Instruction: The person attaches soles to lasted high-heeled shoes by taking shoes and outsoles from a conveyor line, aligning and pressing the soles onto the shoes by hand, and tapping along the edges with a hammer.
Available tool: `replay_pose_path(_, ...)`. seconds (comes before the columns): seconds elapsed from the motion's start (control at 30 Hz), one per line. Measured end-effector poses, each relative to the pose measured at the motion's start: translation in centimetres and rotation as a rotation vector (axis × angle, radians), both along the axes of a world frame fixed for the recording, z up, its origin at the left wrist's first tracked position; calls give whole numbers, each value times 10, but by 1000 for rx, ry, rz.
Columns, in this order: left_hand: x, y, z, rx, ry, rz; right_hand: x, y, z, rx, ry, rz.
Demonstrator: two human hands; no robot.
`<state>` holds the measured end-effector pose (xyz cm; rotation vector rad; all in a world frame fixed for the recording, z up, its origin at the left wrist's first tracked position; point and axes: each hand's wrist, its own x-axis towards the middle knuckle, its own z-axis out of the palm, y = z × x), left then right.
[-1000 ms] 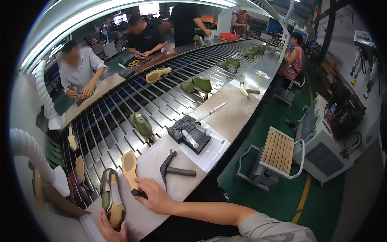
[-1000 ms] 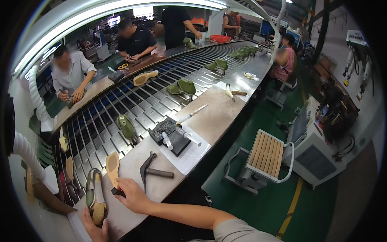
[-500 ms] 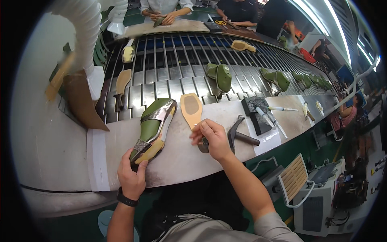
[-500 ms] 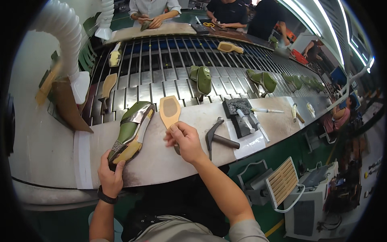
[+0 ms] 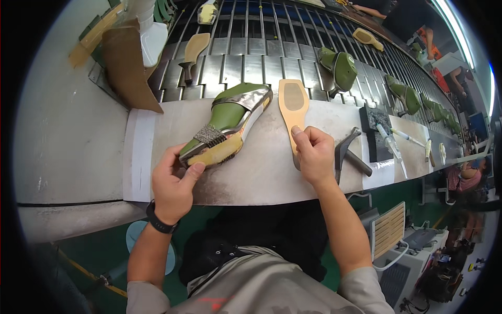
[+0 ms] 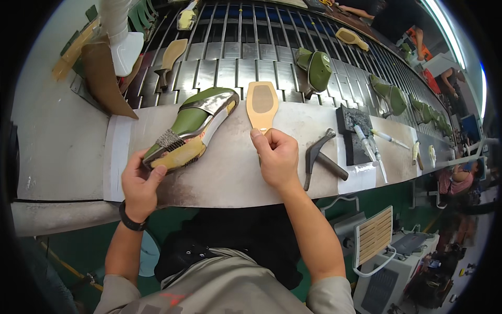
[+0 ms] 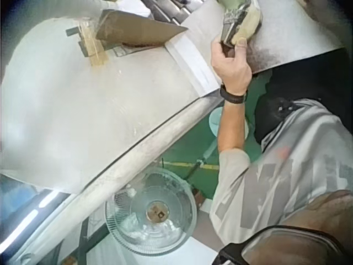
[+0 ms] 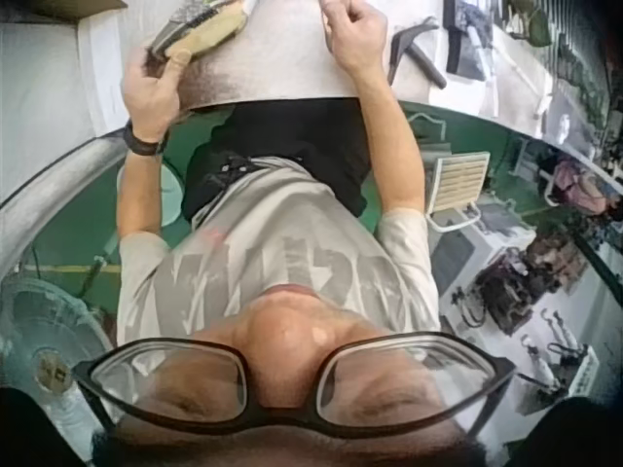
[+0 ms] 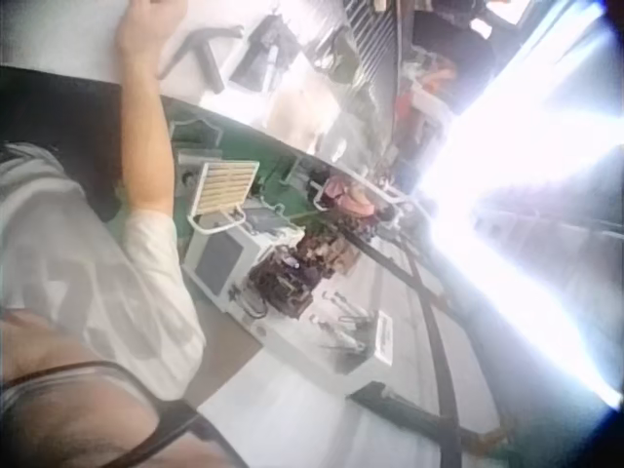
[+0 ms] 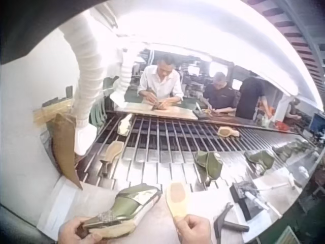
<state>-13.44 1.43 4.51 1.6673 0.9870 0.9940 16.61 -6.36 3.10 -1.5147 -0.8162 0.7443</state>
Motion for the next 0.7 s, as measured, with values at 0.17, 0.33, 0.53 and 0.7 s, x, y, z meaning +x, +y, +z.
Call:
replay_pose_path(0.17,-8,1,86,267,-174,-4,4,-5,6,-30,-65,-66)
replay_pose_path(0.33,36,29,88,174,-537,-65,-1,-12,-5,15,-135,-81)
replay_pose_path(0.53,60,28,105,46,-686,-282,0,-76,-21,57,-580,-176)
replay_pose_path(0.7,47,26,104,12,-693,-371,-47,-205,-40,301,54,-124)
